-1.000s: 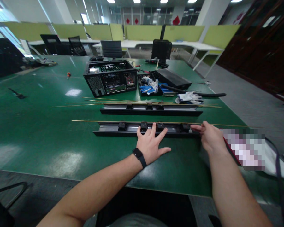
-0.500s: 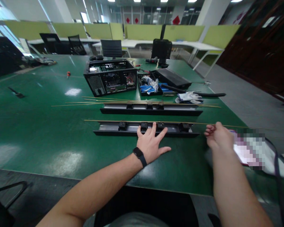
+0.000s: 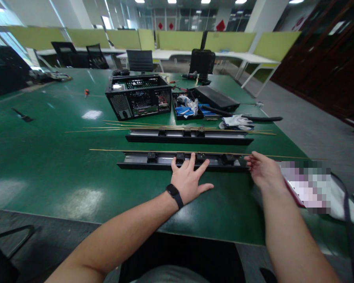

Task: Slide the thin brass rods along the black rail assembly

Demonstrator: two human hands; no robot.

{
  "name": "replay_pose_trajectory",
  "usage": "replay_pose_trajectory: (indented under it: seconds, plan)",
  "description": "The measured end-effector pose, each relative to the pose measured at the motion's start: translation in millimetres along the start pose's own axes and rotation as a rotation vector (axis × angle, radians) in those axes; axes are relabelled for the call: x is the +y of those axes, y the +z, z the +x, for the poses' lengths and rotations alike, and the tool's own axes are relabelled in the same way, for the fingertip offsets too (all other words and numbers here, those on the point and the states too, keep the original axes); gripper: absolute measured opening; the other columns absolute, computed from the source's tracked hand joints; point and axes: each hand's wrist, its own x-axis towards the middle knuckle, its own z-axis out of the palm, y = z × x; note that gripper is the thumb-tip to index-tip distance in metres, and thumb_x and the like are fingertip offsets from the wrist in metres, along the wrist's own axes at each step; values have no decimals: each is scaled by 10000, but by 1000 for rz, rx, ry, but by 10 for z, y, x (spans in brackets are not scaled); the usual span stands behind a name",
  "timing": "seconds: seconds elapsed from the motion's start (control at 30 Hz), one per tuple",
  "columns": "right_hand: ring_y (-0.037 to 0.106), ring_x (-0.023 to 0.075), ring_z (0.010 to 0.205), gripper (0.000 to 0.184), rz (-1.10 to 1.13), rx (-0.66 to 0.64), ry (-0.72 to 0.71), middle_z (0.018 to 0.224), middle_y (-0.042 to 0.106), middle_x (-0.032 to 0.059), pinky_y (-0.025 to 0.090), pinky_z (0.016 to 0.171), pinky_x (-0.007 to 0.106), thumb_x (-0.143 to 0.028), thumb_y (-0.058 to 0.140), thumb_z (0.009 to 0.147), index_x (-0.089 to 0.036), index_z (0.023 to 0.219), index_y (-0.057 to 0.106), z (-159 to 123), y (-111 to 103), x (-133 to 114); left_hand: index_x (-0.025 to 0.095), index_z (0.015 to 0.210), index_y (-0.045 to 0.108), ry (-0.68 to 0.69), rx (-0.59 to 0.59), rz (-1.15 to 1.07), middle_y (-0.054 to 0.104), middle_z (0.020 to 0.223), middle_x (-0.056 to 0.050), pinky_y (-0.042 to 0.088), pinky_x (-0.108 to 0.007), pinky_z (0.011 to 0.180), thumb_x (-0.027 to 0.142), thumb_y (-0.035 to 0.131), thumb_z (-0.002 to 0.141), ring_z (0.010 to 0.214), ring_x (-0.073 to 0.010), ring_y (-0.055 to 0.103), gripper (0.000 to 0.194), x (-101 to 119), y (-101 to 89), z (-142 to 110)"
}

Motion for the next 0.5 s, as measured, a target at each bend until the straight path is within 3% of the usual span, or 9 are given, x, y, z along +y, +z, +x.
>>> replay_pose_trajectory:
  seconds: [0.13, 0.2, 0.37, 0.5]
  plan:
    - [631, 122, 615, 239, -21, -52, -20, 756, 735, 17, 555, 544, 211, -174, 948, 741, -205, 811, 721, -15, 35, 83, 430, 1757, 476, -2, -8, 6, 414, 1854, -198, 355, -787, 1271, 837, 565, 1038, 1495, -417, 603, 832, -1, -1, 1]
    - [635, 122, 626, 258, -31, -68, -40, 756, 733, 15, 559, 556, 211, -196, 972, 723, -201, 808, 728, -17, 33, 101, 425, 1759, 474, -2, -8, 5, 413, 1852, -206, 353, -793, 1269, 837, 560, 1041, 1494, -416, 603, 832, -2, 1, 1]
    - [611, 106, 589, 219, -69, -4, 4, 743, 712, 22, 465, 471, 176, -298, 889, 876, -201, 810, 704, 32, -15, 62, 423, 1753, 485, 5, 3, 3, 417, 1849, -211, 353, -795, 1270, 833, 572, 1039, 1492, -410, 604, 828, -2, 7, 0]
    - [581, 93, 572, 216, -52, 81, 5, 704, 674, -1, 432, 462, 161, -268, 818, 934, -206, 789, 670, 81, -46, 45, 433, 1758, 476, -4, -11, 9, 415, 1856, -189, 353, -781, 1276, 832, 577, 1037, 1496, -414, 598, 830, 2, 2, 2]
